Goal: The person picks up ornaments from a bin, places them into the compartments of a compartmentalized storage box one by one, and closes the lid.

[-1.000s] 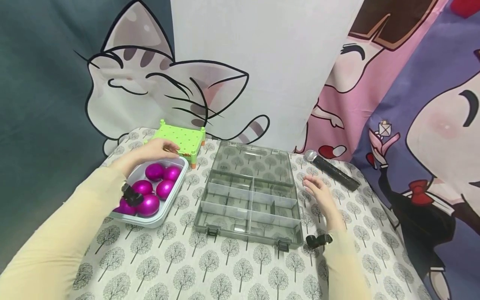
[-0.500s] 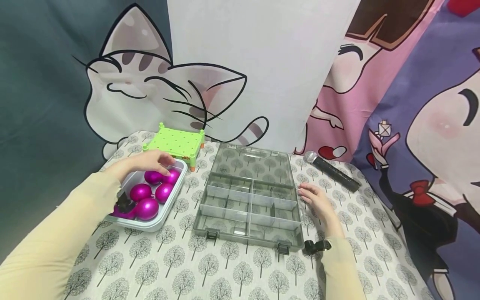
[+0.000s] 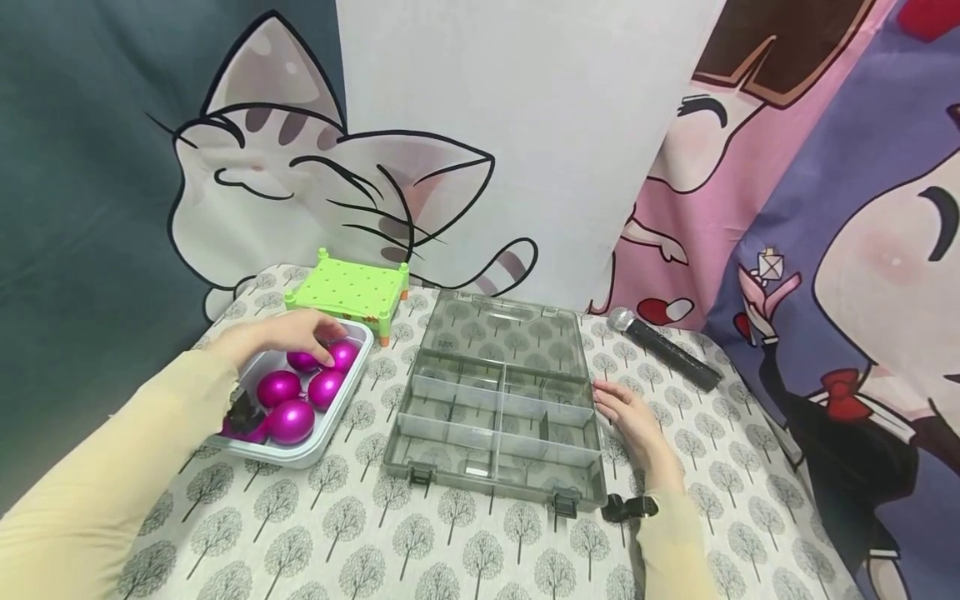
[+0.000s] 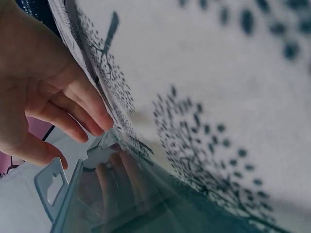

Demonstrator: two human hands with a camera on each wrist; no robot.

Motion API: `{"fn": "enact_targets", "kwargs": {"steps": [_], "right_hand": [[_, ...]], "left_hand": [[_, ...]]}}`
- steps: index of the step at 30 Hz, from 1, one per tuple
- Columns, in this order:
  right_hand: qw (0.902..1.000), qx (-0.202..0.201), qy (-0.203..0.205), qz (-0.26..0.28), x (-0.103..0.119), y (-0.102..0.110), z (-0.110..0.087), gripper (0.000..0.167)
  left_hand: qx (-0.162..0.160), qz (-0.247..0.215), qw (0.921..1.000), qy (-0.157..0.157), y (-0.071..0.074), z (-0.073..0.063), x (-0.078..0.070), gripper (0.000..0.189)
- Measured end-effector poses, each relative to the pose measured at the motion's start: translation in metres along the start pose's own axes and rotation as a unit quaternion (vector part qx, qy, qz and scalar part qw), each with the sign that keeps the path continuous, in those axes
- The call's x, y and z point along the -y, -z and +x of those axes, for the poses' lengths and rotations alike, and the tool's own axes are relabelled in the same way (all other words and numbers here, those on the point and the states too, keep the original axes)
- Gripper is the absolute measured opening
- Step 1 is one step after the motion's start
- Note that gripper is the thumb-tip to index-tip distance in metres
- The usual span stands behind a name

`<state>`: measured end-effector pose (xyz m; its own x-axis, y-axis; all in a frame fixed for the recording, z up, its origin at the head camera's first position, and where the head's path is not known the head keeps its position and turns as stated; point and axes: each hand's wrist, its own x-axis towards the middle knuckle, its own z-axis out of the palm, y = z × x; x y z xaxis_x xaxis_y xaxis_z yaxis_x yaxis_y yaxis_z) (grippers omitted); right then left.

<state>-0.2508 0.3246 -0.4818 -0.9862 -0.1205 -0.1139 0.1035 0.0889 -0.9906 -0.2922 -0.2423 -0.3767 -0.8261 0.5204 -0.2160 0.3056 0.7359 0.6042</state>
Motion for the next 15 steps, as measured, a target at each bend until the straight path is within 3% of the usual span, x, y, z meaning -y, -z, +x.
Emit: {"fn": "enact_targets", "kwargs": {"steps": [5,15], "right_hand": [[0.9999,0.005,0.006,0.013,-0.0046,-0.0012,-0.0024,0.057],[0.9995,0.031,0.004,-0.010,-0.0031,0.0002,-0.0012,0.058]], "left_hand": [[-0.005,0.014,0.9999,0.002,-0.0034,0.0006,0.0018,0.062],[-0.015,0.049,0.9986,0.010,-0.0062,0.0020,-0.0004,0.062]]}}
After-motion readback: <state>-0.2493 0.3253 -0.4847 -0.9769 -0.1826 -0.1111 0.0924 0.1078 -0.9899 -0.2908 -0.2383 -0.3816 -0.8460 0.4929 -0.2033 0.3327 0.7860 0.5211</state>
